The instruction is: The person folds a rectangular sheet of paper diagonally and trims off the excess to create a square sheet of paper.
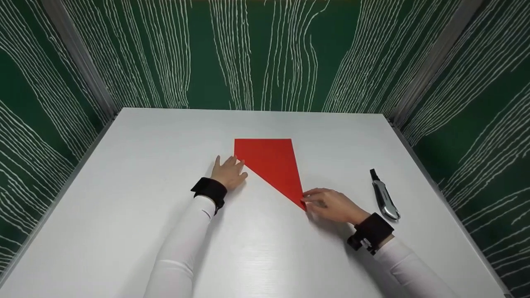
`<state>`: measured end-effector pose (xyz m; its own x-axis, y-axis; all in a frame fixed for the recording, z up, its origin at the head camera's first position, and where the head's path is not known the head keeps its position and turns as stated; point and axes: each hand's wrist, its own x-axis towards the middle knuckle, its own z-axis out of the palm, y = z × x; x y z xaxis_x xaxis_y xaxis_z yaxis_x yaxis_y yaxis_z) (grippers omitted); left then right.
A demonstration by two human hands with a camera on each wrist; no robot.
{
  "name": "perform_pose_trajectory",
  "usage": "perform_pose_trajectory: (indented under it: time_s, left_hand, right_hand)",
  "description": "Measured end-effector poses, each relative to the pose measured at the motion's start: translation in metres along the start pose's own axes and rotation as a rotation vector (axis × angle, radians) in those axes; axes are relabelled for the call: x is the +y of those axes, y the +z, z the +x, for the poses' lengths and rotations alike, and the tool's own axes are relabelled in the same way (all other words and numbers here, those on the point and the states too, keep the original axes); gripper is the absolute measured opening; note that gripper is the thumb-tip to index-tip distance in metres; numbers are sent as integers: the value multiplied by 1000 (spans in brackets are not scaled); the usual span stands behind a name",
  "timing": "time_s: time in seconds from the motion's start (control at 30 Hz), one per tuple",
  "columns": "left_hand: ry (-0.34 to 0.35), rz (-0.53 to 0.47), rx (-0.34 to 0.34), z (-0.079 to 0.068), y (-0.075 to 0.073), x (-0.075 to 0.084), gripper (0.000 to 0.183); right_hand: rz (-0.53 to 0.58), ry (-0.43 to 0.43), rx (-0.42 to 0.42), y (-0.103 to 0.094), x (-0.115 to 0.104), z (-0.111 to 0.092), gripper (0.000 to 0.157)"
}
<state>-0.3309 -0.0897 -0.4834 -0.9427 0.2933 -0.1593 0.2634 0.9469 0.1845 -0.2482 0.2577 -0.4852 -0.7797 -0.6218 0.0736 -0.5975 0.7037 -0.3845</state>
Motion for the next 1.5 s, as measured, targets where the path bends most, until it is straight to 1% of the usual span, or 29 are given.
perform_pose_trajectory:
  time_s: [0.17,0.23,0.33,0.47,0.6,0.77,0.87,1.0,1.13,1.23,1.33,1.43,1.5]
  left_hand:
    - [4,-2,7,-3,1,-1,60]
    - [9,-3,10,-3,0,-1,59]
    - [18,1,11,-5,-1,-1,59]
    - [27,10,3,-7,-2,0,58]
    - [38,12,-5,-7,-3,-1,58]
    - [47,22,-7,-5,-3,-1,60]
    - [37,14,2,-4,-1,1,61]
    - [4,-20,38,-3,4,6,70]
    - [-65,-46,87,0,13,13,92]
    - [-132,-31,122,4,18,18,108]
    - [-196,6,140,6,19,21,114]
    - [-250,31,140,7,17,22,115]
    - [-278,30,149,7,15,22,115]
  right_hand:
    - [78,85,-30,-1,-2,22,47]
    - [79,105,-49,-1,-4,32,55]
    - [49,103,-66,1,-5,47,64]
    - [4,94,-86,5,-2,66,70]
    - [-5,129,-137,9,0,81,74]
    - [12,176,-201,13,4,95,77]
    - [28,200,-228,14,6,99,78]
    - [36,221,-251,16,5,101,81]
    - [42,237,-257,16,2,102,84]
    - [37,242,-256,18,-1,103,86]
    - [15,230,-252,20,-4,104,86]
    - [3,221,-251,21,-7,105,85]
    - [8,219,-247,20,-10,105,85]
